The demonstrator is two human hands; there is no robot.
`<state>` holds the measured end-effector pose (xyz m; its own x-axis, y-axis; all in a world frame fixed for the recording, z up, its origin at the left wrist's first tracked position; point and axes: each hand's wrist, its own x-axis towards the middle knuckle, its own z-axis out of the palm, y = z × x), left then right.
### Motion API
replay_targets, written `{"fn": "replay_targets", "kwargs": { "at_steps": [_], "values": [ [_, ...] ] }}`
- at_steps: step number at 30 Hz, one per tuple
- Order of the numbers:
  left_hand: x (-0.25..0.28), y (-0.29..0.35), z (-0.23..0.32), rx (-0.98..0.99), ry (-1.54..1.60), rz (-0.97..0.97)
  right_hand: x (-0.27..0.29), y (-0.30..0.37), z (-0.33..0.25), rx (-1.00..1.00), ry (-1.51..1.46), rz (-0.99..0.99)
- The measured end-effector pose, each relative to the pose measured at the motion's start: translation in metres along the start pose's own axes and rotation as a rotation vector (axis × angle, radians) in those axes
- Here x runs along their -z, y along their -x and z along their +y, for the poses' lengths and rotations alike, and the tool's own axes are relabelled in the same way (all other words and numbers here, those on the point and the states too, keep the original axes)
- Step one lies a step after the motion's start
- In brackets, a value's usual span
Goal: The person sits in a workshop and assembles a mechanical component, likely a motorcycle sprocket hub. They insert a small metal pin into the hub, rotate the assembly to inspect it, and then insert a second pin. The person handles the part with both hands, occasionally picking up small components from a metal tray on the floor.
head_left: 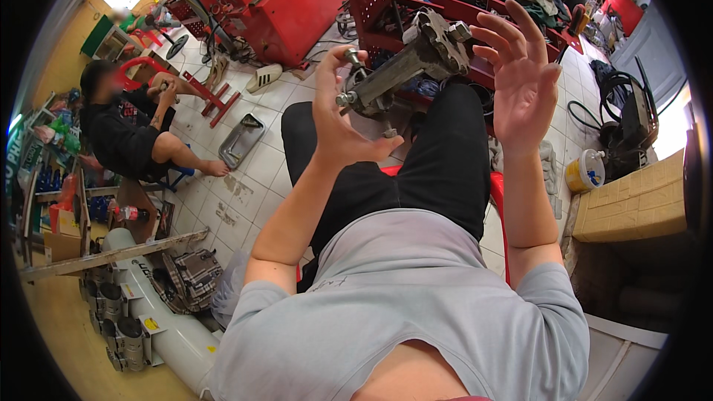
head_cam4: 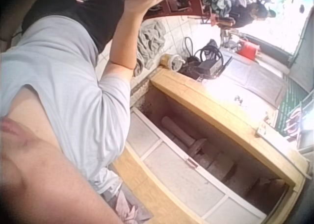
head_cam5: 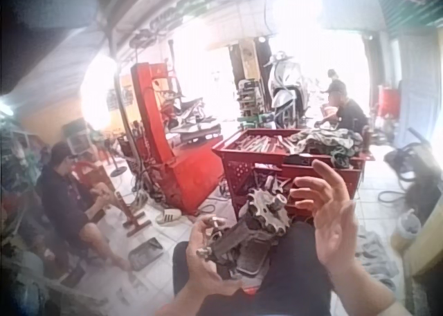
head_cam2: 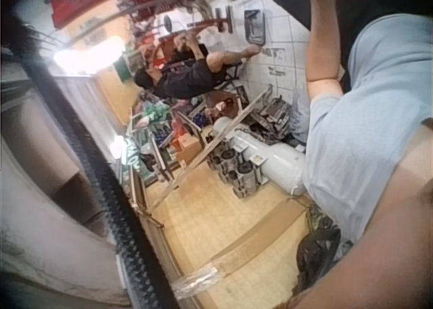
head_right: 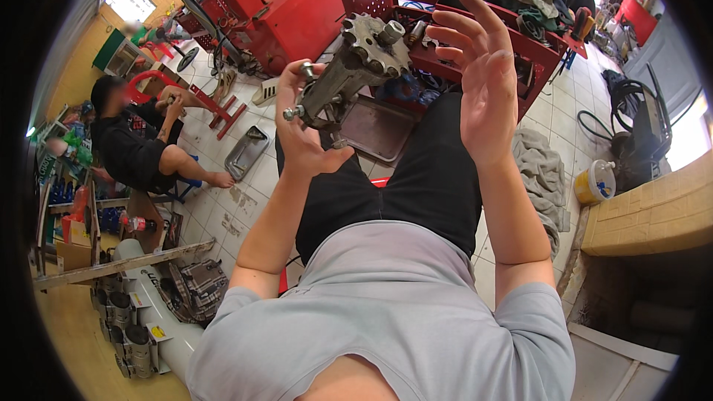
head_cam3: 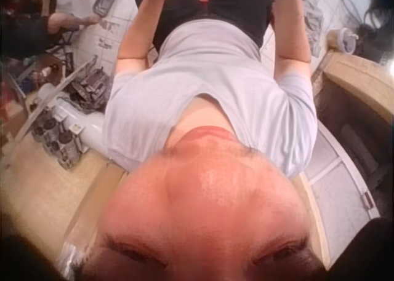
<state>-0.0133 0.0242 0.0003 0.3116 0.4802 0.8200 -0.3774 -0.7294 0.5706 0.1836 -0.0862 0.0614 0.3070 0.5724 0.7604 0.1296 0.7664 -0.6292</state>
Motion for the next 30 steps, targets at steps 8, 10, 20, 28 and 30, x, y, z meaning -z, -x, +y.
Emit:
{"fn": "replay_targets", "kwargs": {
  "at_steps": [8,10,20,28,30],
  "values": [
    [0.02,-0.022,0.03,-0.263,-0.751,-0.012,0.005,-0.004,-0.008,0.351,0.528,-0.185],
    [0.022,-0.023,0.032,-0.309,-0.86,-0.039,-0.001,-0.005,-0.016,0.45,0.738,-0.234],
    [0.016,-0.016,0.02,-0.395,-0.955,-0.148,0.012,-0.004,0.002,-0.256,0.541,-0.492],
    [0.023,-0.017,0.012,-0.509,-1.038,-0.07,0.003,-0.004,0.012,-0.285,0.302,-0.514],
    [0.026,-0.019,0.009,-0.549,-1.091,-0.036,-0.002,-0.001,0.009,-0.174,0.361,-0.475]
  ]
}}
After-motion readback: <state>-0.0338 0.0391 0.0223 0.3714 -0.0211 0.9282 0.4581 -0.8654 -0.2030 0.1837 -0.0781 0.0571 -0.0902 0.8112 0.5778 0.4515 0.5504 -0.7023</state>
